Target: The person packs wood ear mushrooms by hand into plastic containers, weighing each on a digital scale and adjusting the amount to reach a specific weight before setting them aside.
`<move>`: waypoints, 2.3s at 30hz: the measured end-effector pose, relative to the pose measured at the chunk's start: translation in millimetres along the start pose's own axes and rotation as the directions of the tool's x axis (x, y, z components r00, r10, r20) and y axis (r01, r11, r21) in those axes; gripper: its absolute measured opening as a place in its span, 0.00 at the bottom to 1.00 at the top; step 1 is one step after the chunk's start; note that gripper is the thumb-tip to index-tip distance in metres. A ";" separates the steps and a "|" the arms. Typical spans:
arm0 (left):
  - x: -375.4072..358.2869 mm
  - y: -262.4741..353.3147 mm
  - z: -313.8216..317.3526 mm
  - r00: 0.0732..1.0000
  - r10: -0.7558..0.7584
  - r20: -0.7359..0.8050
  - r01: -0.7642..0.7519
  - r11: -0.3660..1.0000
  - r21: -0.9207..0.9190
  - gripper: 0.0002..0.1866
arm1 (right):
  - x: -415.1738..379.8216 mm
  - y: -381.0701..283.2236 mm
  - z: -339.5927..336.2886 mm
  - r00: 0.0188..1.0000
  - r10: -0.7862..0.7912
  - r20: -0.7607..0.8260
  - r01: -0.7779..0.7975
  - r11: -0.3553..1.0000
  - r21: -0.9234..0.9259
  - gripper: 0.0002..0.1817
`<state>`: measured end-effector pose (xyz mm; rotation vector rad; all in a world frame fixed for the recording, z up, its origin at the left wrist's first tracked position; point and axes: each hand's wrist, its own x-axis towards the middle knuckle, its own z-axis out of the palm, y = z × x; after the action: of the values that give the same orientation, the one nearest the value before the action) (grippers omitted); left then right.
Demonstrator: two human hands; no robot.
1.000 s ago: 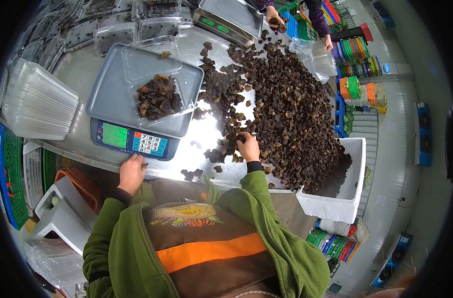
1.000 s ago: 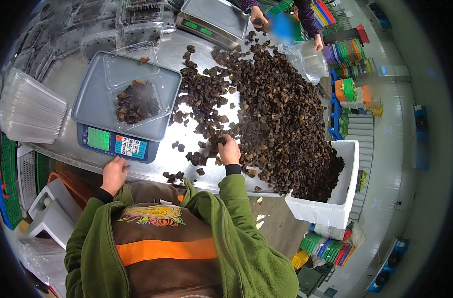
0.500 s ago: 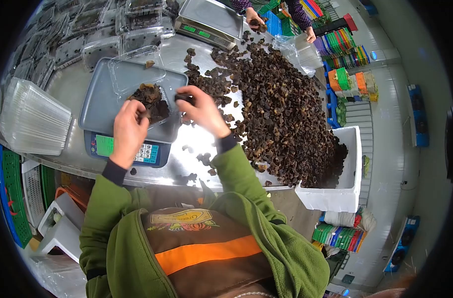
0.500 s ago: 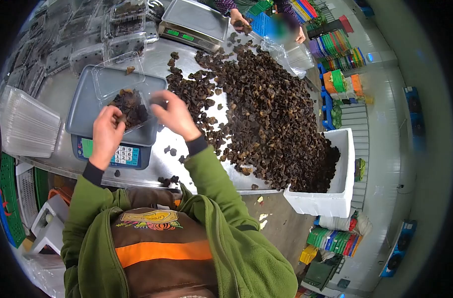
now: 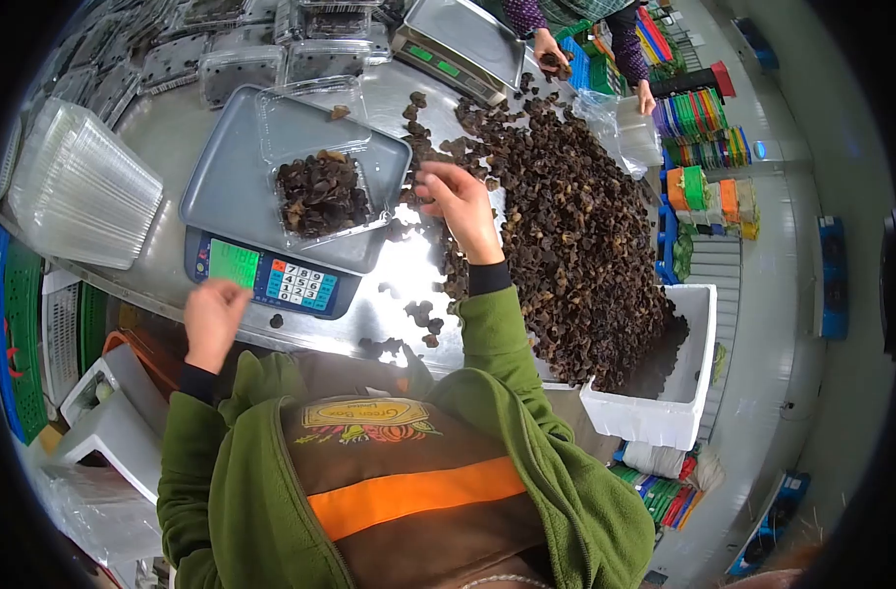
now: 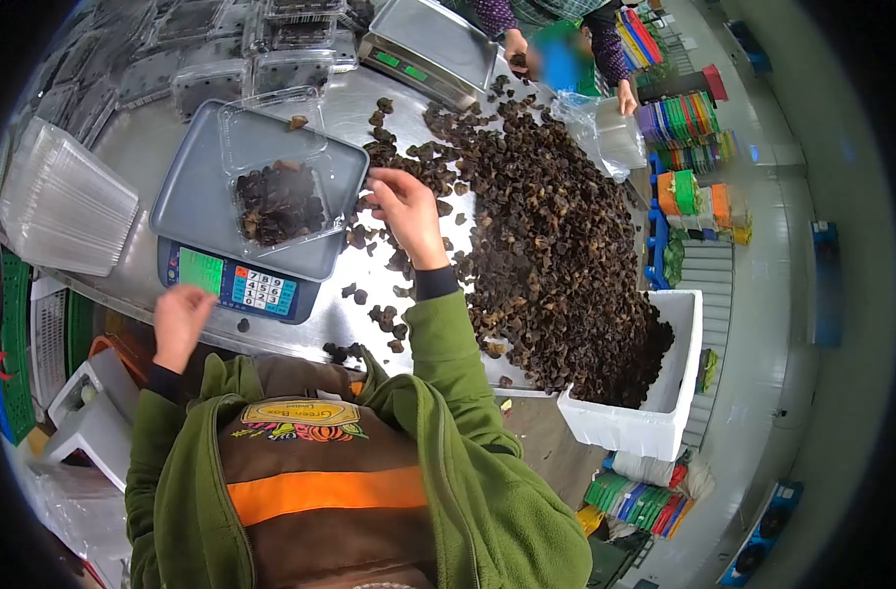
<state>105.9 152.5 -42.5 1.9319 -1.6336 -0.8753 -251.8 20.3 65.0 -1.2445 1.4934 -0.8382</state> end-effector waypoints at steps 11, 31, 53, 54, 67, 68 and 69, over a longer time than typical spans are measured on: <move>-34.3 -20.8 92.3 0.982 0.112 0.152 -0.159 0.927 0.340 0.12 | 12.4 24.9 5.0 0.999 0.002 -0.033 0.002 0.994 0.106 0.15; 34.2 101.5 11.7 0.981 0.052 -0.186 -0.115 0.932 -0.344 0.30 | 178.1 -17.0 57.8 0.935 0.225 0.273 -0.296 0.921 0.253 0.40; 60.4 66.2 35.5 0.921 -0.067 0.384 0.375 0.422 -0.826 0.13 | 3.1 62.7 27.4 0.973 0.105 0.204 -0.146 0.968 0.202 0.12; 61.0 70.0 30.3 0.918 -0.099 0.384 0.390 0.396 -0.831 0.11 | 4.7 69.1 32.0 0.975 0.116 0.192 -0.175 0.927 0.332 0.11; 200.3 111.8 -172.3 0.894 -0.111 -0.434 -0.419 0.131 -0.898 0.30 | 61.7 -104.4 99.4 0.832 -0.549 0.086 0.498 0.805 0.322 0.22; 191.9 106.1 -192.0 0.842 -0.087 -0.532 -0.454 0.418 -0.787 0.35 | 57.7 -98.0 93.2 0.833 -0.522 0.185 0.464 0.840 0.280 0.20; 186.9 85.1 -205.4 0.761 -0.041 -0.648 -0.464 0.663 -0.587 0.31 | 43.9 -86.5 83.3 0.857 -0.475 0.200 0.430 0.873 0.229 0.17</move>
<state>212.6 -58.0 126.8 1.1973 -0.8792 -0.5530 -146.6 -36.3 110.8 -1.5325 0.9072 -1.0502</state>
